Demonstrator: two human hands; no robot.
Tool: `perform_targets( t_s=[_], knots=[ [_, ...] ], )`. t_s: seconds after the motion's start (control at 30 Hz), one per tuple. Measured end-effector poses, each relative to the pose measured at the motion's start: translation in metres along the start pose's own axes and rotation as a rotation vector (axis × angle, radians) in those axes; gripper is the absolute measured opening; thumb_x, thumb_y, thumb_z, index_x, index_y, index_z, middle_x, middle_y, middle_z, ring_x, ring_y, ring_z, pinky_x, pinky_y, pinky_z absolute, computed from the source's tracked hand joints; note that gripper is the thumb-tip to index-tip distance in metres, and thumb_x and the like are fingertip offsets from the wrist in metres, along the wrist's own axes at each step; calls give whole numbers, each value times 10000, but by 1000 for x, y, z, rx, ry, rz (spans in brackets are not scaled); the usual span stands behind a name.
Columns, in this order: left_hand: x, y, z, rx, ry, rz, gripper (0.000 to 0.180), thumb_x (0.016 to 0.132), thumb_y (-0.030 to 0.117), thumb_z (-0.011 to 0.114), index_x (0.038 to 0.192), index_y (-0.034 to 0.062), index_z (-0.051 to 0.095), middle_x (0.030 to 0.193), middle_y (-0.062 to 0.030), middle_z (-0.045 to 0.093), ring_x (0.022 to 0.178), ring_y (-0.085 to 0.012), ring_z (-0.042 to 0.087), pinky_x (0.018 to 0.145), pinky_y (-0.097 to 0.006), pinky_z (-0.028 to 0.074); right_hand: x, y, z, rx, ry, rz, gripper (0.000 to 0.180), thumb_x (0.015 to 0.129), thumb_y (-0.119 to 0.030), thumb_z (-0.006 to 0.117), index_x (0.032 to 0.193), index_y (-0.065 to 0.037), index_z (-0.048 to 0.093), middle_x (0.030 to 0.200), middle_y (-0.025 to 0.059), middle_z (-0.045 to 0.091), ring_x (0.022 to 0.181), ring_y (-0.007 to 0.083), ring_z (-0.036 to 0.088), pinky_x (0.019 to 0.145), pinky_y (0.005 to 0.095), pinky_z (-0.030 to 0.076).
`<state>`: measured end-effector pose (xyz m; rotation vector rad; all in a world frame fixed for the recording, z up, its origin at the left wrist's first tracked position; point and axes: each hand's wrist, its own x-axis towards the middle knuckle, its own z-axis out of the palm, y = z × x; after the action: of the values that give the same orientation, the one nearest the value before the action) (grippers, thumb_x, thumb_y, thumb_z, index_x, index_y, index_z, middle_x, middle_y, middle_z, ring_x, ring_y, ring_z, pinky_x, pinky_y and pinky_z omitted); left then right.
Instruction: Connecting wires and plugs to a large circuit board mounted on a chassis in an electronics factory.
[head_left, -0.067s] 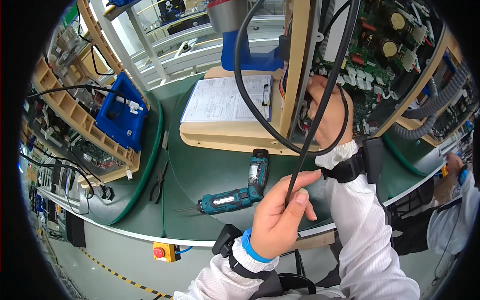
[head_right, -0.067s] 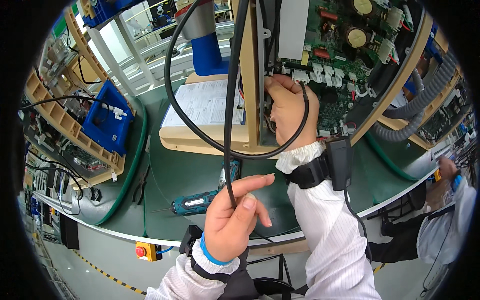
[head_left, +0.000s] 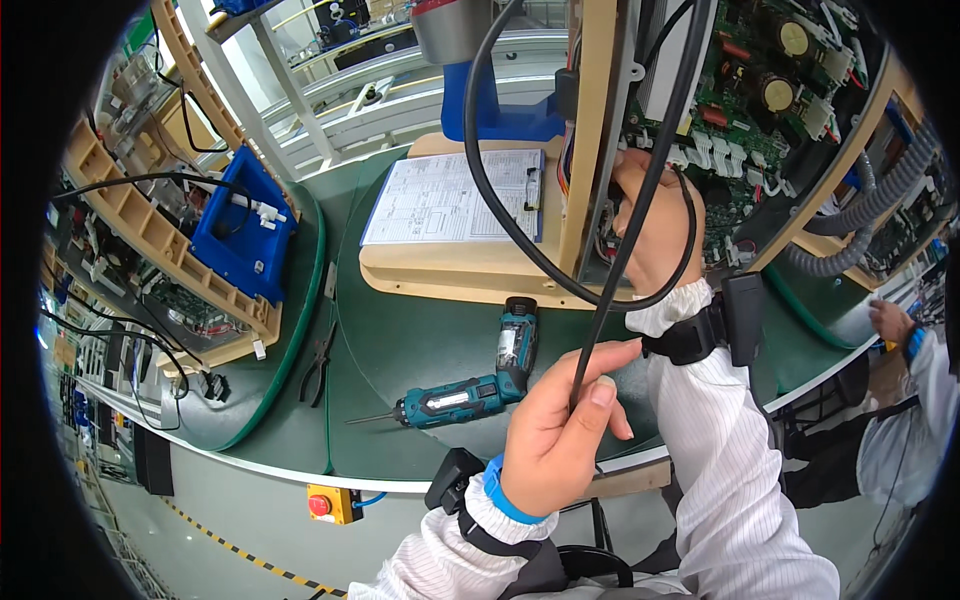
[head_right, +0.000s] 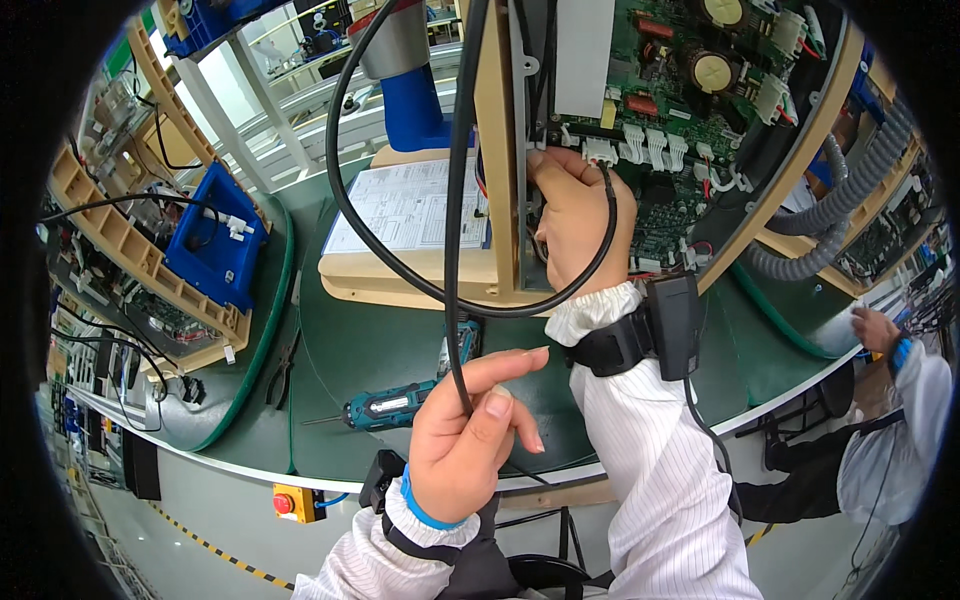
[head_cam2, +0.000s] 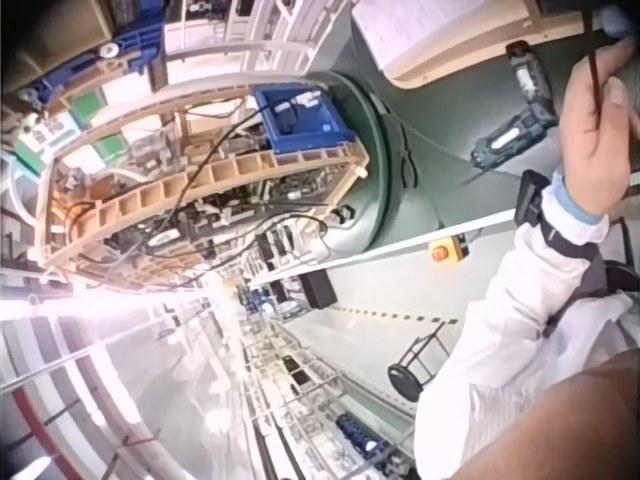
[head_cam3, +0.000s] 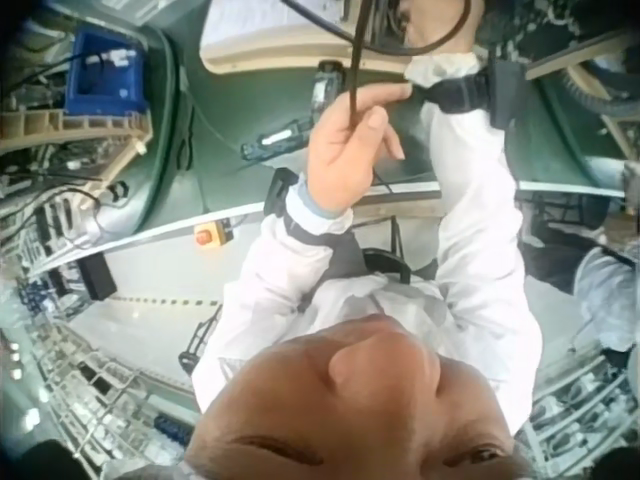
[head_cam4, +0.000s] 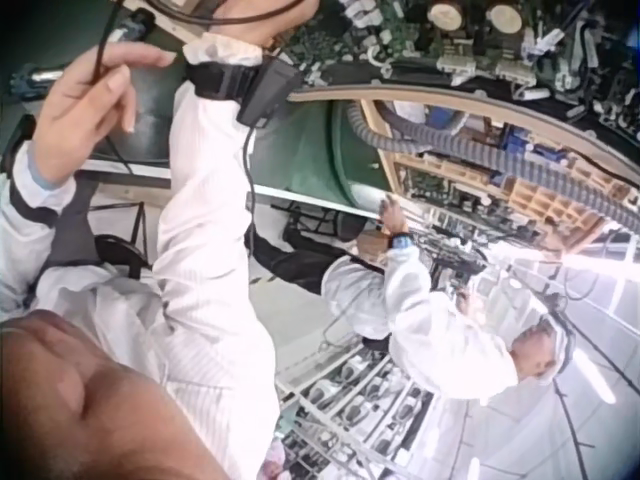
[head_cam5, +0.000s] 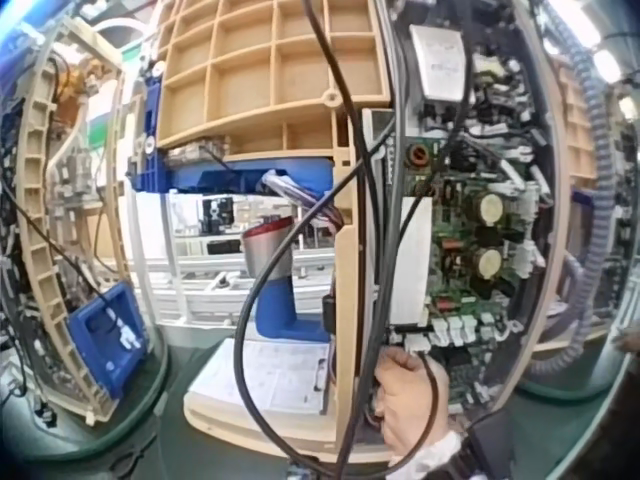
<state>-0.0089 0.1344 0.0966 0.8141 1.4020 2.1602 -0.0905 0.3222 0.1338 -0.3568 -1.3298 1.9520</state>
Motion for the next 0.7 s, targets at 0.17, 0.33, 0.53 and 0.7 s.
perform_targets(
  t_s=[0.17,0.33,0.53,0.7],
  knots=[
    [0,-2,0,1,9,8,330,1050,133,436,1328,-25,518,1335,-214,581,691,-106,620,485,-184,359,6,8,-1,-20,50,-16,280,872,-146,717,1016,92,684,771,59,650,480,69,464,456,237,352],
    [2,-2,2,-27,98,-6,328,1054,124,423,1336,-21,510,1320,-215,588,674,-104,615,451,-179,343,-11,11,-23,-123,-143,-30,434,928,-126,641,1255,141,542,849,93,652,603,113,571,519,230,404],
    [23,20,-1,-46,460,23,337,969,38,481,1287,-42,557,1227,-133,644,607,-67,540,438,-196,343,-67,-4,-78,-606,-115,-534,483,872,115,542,1341,0,530,1342,136,507,910,155,620,733,280,539],
    [57,83,-16,117,350,157,386,1000,149,533,1347,-20,534,1178,-138,688,520,-45,479,453,-194,355,-68,-53,-74,-982,-590,-823,343,808,-1,642,1150,-19,656,1177,169,598,1033,356,561,923,414,479]
  ],
)
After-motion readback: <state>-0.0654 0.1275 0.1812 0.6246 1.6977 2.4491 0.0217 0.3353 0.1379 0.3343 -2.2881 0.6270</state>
